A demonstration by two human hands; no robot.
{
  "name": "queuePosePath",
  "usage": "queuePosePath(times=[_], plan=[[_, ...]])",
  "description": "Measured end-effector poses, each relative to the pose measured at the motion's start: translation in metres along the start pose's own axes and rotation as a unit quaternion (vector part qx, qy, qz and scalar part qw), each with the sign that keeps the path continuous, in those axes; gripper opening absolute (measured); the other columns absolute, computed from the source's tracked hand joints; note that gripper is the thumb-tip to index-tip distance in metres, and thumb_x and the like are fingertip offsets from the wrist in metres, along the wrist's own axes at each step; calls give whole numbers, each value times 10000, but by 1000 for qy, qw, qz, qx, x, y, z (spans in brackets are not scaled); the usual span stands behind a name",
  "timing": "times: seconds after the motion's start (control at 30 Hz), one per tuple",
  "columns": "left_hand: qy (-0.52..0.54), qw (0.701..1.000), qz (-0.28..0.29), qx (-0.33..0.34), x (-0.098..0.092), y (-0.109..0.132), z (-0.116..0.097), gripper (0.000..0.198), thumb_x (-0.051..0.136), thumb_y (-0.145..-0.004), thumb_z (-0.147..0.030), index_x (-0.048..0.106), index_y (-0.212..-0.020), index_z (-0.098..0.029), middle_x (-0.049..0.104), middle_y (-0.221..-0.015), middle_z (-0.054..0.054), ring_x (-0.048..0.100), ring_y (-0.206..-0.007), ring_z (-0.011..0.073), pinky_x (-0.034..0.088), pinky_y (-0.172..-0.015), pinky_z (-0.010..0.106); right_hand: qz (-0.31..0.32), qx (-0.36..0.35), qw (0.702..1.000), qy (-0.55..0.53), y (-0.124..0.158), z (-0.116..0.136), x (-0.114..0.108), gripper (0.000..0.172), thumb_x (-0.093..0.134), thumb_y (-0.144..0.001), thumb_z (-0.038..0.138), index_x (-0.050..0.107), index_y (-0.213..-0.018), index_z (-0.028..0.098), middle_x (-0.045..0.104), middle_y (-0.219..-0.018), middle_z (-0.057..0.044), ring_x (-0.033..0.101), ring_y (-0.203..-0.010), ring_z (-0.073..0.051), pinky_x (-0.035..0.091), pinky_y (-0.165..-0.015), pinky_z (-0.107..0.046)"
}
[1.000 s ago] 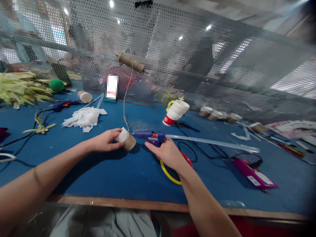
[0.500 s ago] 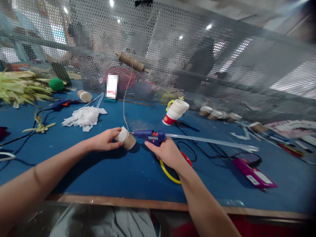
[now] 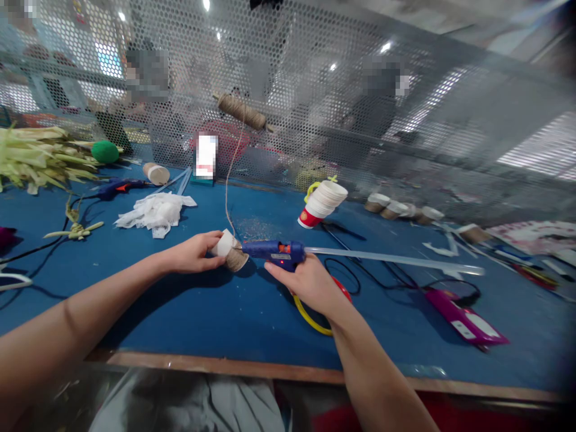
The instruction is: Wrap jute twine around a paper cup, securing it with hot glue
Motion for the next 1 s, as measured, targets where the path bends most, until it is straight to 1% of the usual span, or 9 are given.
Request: queuePosePath(times=[0.1,0.17,0.27,0.37,0.53,0.73,0.87,1.0], plan=[[4,1000,1,1,0,0,0,238,465,-771,-213,553,-972,-121,526,-1056,113,518,-948,184,393,-848,294,2,7,1000,1,2,-1,2,180,554,-705,317,613,-736,149,628,-670,-23,548,-614,-155,449,-602,-272],[3,1000,1,1,0,0,1,243,463,-774,-215,555,-976,-117,520,-1064,113,518,-950,185,390,-854,297,4,10,1000,-8,3,-1,3,170,556,-704,314,608,-731,154,633,-676,-23,554,-615,-156,450,-589,-268],[-2,1000,1,-1,1,1,2,242,466,-773,-220,556,-974,-118,519,-1054,108,522,-934,182,398,-843,293,0,3,1000,-19,3,2,3,164,558,-702,300,612,-759,156,647,-720,-26,567,-646,-160,454,-621,-270],[-1,1000,1,0,0,1,2,228,464,-774,-216,559,-957,-118,520,-1046,110,521,-934,181,400,-838,289,3,13,1000,-16,3,1,3,178,561,-697,306,613,-760,148,644,-710,-28,562,-639,-159,451,-618,-272],[2,1000,1,6,0,1,0,222,464,-768,-210,555,-947,-116,516,-1050,110,516,-940,183,401,-834,288,-3,25,1000,-3,1,-3,0,169,547,-694,309,593,-703,146,602,-615,-13,521,-569,-142,428,-573,-263],[-2,1000,-6,7,0,1,-1,216,467,-765,-230,559,-920,-112,524,-1007,97,519,-893,177,407,-820,300,-9,35,999,14,-3,-7,-4,204,534,-698,322,528,-558,174,478,-425,26,457,-470,-127,393,-522,-258],[-15,1000,-7,10,0,1,-2,199,462,-768,-241,561,-875,-105,519,-967,90,523,-851,166,422,-768,262,-14,45,999,10,-6,-11,-4,256,529,-698,331,462,-497,187,430,-378,41,401,-402,-105,363,-461,-245],[-32,999,-8,12,1,0,-3,195,458,-767,-232,554,-878,-106,511,-944,81,525,-834,159,422,-739,242,-17,58,998,4,-8,-13,-4,246,538,-691,323,460,-500,189,426,-380,44,387,-388,-98,349,-436,-237]])
Point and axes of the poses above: each hand's wrist, its own y-axis away from the middle knuckle, its own x-axis out of the palm, z = x × y, the point moved 8 cm from there along -y, towards the middle knuckle
